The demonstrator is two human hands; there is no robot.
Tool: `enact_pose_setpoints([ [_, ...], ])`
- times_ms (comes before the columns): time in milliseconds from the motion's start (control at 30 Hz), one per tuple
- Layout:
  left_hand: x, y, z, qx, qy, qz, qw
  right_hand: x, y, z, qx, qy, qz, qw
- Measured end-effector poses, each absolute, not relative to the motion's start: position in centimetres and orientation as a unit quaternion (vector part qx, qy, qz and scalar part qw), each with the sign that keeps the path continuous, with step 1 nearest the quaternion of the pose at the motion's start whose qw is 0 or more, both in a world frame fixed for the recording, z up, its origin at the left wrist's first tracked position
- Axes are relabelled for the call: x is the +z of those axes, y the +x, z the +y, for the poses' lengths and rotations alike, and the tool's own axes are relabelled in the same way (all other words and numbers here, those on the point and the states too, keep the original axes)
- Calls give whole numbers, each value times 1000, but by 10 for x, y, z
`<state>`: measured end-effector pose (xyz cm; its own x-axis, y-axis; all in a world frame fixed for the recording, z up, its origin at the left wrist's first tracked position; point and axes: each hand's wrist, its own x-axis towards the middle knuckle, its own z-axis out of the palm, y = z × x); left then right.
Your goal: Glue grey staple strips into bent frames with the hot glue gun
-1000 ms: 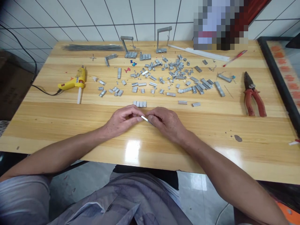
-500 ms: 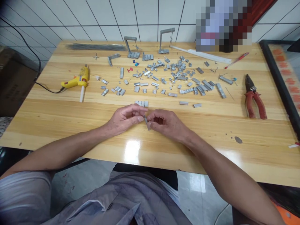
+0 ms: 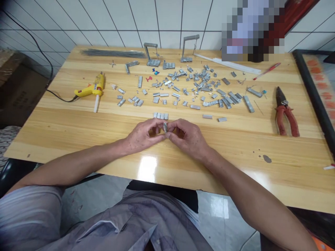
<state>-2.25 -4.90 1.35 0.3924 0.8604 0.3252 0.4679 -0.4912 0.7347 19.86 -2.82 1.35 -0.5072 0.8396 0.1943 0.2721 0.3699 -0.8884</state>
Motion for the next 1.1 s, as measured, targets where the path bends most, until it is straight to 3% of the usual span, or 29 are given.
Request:
enact_pose_setpoints([
  [300, 12, -24, -51, 362, 766, 418, 328, 18, 201, -26, 398, -365, -771, 336],
  [733, 14, -26, -52, 378, 757, 407, 344, 12, 198, -29, 468, -388, -728, 318],
  [1100, 14, -29, -49, 405, 769, 383, 314, 17, 201, -28, 276, -367, -824, 330],
])
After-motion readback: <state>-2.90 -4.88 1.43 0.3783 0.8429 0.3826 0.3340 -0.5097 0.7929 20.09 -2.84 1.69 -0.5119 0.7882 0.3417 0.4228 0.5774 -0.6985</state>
